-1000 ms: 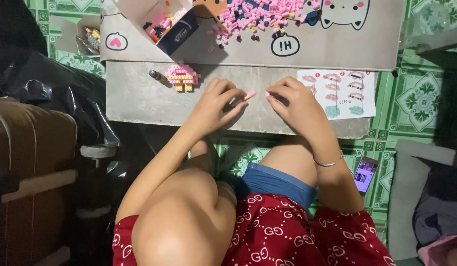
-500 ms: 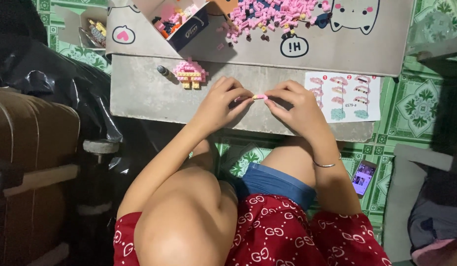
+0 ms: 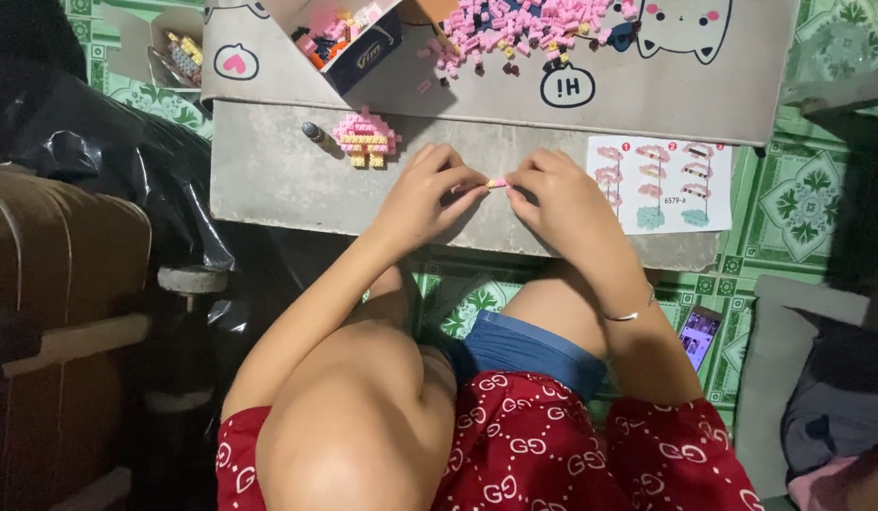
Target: Assembling small interlocking plastic toy blocks to create a figure.
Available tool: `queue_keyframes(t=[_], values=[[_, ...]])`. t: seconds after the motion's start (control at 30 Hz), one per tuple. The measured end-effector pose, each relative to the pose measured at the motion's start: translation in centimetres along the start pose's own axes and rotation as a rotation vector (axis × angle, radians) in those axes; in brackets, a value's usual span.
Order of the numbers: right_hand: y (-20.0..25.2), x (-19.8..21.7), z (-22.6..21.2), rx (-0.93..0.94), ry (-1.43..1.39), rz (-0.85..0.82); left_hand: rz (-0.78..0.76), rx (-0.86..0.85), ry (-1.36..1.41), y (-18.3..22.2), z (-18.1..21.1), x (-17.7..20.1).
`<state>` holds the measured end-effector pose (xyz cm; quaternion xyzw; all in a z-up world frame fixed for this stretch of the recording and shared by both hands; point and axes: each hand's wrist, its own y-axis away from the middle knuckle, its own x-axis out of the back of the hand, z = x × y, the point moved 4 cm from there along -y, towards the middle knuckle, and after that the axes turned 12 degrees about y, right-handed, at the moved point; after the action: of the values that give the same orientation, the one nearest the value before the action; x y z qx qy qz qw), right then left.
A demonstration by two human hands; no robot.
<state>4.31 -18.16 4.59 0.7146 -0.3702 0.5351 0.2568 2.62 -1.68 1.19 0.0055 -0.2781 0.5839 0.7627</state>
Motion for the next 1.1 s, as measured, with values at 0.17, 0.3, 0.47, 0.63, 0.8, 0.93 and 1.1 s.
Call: queue_keyframes(t=[0.17,0.3,0.47,0.63,0.8,0.93,1.1], values=[[-1.5,4.2,-0.5,-0.137,-0.151,-0.084,0.007,0.000,0.005,0.2,-0.5,-0.3],[-5.4,1.9,3.5,-0.207,-0.046,0.327,-0.061,-0.003,0.037,-0.1,1.0,0.4],[-8.1,-0.8,5.2,-0.166,0.199,0.518,-0.073,0.015,0.146,-0.4,2.0,1.1],[-7.8,-0.7,5.2,-0.183,0.170,0.538,-0.223,0.009,0.156,0.4,1.2,1.3],[-4.9,0.6,2.6,-0.127,0.059,0.515,-0.220,-0.033,0.128,0.6,0.9,0.8],[-0.9,-0.5,1.6,-0.134,0.058,0.468,0.004,-0.133,-0.144,0.8,0.3,0.3],[2.1,-0.8,0.6,-0.035,0.271,0.458,0.093,-0.265,-0.379,0.7,0.8,0.2]])
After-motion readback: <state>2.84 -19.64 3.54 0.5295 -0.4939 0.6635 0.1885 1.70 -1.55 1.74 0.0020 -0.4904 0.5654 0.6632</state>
